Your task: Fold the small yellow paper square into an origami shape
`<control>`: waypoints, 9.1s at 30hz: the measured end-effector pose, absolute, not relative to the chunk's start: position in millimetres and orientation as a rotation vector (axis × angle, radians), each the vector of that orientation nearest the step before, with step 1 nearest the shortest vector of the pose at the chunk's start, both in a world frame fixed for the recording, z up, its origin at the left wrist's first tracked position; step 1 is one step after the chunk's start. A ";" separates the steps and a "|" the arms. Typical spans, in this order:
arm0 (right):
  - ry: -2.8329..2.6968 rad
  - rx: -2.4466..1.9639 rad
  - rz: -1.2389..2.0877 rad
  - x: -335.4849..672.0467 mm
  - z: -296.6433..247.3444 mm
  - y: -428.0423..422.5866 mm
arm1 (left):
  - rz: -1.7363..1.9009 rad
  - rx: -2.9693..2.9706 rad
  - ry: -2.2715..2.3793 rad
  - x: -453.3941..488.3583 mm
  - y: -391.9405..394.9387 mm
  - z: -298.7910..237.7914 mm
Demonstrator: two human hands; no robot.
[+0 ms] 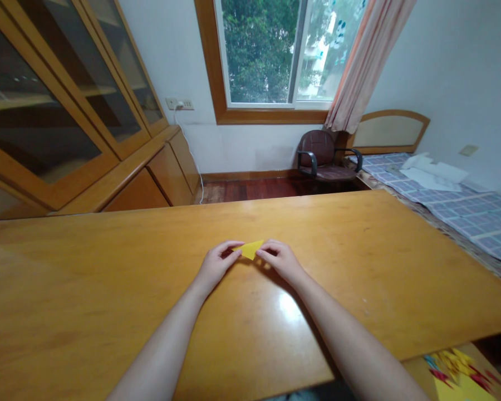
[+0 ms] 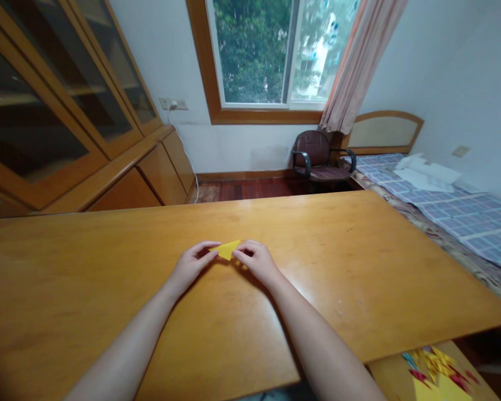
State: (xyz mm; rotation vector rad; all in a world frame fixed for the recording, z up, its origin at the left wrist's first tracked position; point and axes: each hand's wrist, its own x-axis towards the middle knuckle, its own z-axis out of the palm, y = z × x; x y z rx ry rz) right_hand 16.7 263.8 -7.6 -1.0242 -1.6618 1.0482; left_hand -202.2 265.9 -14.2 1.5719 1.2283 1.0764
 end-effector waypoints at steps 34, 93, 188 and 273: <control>-1.583 -1.079 1.060 18.6 -12.0 266.5 | 0.934 1.837 1.180 -200.5 261.6 -2.2; -1.724 -1.078 0.991 17.0 -7.2 262.5 | 1.008 1.717 1.184 -202.2 264.1 -8.4; -1.718 -1.079 0.734 25.0 -9.8 263.3 | 1.083 1.958 1.276 -201.4 261.7 -3.7; -2.043 -0.828 0.602 11.5 -12.5 252.6 | 0.978 1.870 1.327 -200.4 259.5 -7.0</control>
